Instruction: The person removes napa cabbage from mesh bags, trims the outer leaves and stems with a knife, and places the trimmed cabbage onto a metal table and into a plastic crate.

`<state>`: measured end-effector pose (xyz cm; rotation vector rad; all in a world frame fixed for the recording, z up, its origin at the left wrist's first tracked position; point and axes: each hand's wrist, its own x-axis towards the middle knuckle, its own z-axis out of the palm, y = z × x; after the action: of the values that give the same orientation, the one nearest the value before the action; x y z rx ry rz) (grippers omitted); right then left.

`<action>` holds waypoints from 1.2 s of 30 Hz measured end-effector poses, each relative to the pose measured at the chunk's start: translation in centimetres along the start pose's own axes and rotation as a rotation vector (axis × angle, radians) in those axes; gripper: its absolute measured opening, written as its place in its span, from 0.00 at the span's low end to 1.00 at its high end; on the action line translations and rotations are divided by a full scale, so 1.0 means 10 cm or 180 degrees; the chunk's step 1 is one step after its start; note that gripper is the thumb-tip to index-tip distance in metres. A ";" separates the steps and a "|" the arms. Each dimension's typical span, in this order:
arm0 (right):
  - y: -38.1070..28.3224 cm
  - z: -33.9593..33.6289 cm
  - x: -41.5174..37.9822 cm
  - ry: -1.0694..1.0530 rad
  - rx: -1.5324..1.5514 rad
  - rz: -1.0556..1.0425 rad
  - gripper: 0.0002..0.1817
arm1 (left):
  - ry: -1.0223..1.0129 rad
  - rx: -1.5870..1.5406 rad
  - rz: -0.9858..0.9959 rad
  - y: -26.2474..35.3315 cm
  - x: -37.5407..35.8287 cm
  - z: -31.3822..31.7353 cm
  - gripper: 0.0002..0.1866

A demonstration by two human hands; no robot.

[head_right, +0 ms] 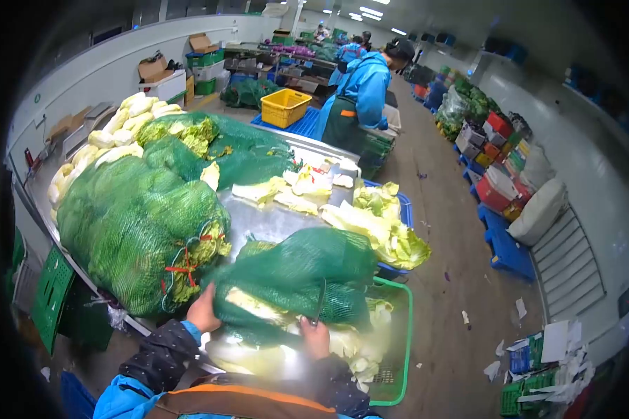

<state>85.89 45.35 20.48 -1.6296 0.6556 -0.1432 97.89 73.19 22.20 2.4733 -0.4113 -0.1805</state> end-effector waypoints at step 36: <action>0.37 -0.50 0.51 -0.0989 0.0938 0.0977 0.16 | -0.0906 0.0786 -0.0555 0.63 0.50 -0.55 0.35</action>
<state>86.64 38.44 16.49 -1.2185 0.6037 0.2246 102.22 69.74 30.22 2.7361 -0.3523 -0.5906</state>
